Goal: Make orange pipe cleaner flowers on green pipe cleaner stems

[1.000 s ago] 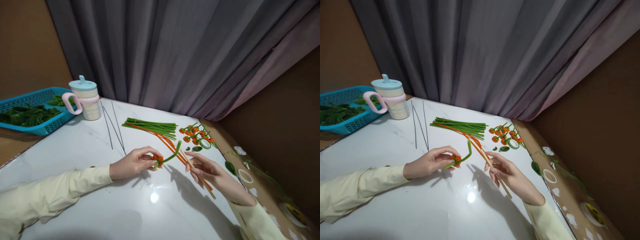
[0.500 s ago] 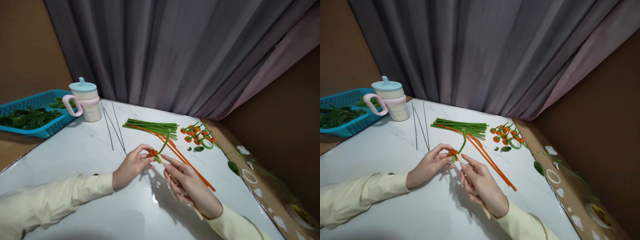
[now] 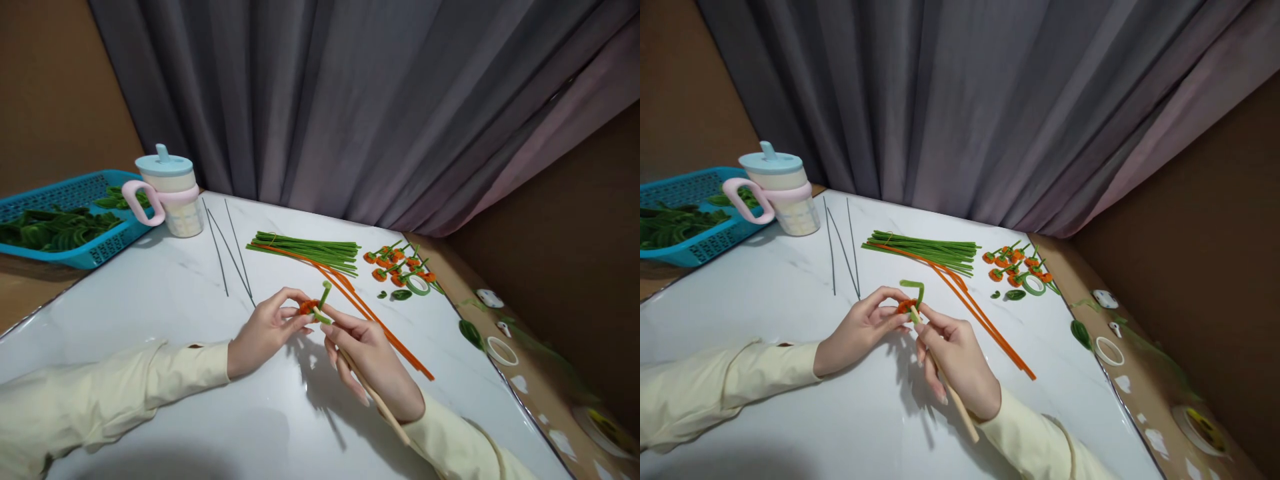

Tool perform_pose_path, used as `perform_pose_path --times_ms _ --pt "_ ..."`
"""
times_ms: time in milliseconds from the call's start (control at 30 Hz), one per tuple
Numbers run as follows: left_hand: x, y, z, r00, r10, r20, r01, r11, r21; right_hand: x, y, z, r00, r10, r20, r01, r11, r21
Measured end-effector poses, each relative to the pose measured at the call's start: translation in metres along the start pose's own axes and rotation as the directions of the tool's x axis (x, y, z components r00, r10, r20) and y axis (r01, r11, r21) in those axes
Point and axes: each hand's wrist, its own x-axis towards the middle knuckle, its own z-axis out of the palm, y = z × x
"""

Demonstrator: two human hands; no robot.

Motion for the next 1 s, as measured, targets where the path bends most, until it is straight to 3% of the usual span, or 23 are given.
perform_pose_path --times_ms 400,733,1000 --pt "0.001 0.007 -0.001 0.996 -0.09 -0.011 0.09 0.996 -0.03 -0.001 0.001 0.002 0.993 -0.119 0.005 0.112 0.917 -0.383" --pt "0.008 0.011 -0.003 0.973 -0.209 0.095 0.224 0.956 -0.187 -0.001 -0.013 -0.004 0.947 -0.273 0.168 0.309 0.64 -0.704" --pt "0.008 0.01 -0.006 0.946 -0.284 0.154 0.314 0.922 -0.226 -0.001 -0.012 -0.002 0.93 -0.301 0.212 0.35 0.539 -0.766"
